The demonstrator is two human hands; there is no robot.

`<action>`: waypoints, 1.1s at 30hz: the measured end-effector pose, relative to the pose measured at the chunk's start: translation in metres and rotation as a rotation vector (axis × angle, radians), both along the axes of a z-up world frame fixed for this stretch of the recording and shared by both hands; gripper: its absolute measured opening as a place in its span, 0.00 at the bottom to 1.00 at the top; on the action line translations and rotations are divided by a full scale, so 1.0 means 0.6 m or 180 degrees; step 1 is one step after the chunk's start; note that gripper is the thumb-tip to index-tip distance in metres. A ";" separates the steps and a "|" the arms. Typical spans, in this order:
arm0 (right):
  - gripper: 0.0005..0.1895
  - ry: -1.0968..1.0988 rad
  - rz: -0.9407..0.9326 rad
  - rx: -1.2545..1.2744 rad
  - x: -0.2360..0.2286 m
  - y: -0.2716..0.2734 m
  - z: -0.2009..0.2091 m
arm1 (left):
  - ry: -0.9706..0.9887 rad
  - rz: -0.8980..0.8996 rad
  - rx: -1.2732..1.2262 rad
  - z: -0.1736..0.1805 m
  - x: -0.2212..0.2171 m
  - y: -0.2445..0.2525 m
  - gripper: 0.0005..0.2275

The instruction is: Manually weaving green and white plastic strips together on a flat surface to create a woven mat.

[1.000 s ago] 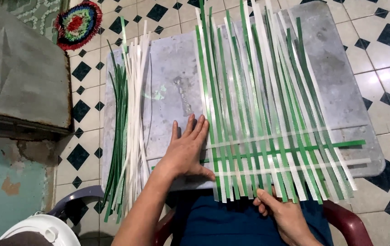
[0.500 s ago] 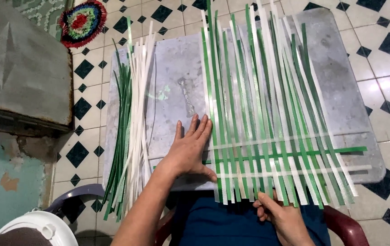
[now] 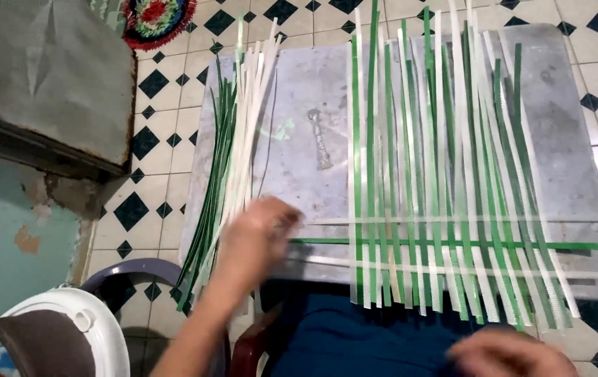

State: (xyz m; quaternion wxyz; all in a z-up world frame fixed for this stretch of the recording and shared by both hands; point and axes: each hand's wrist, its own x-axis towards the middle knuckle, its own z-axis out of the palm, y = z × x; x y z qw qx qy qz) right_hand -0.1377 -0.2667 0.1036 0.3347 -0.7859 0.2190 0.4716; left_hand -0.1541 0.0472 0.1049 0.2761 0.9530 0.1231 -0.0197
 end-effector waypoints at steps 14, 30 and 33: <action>0.29 -0.3941 0.1481 -0.0657 0.204 -0.180 -0.220 | -0.1664 -0.0609 0.0493 -0.199 -0.050 -0.075 0.02; 0.30 -0.4214 0.1687 -0.0757 0.194 -0.178 -0.229 | -0.1764 -0.0375 0.0791 -0.179 -0.030 -0.083 0.15; 0.30 -0.4381 0.1719 -0.0762 0.194 -0.188 -0.244 | -0.1744 -0.0379 0.0748 -0.182 -0.023 -0.082 0.14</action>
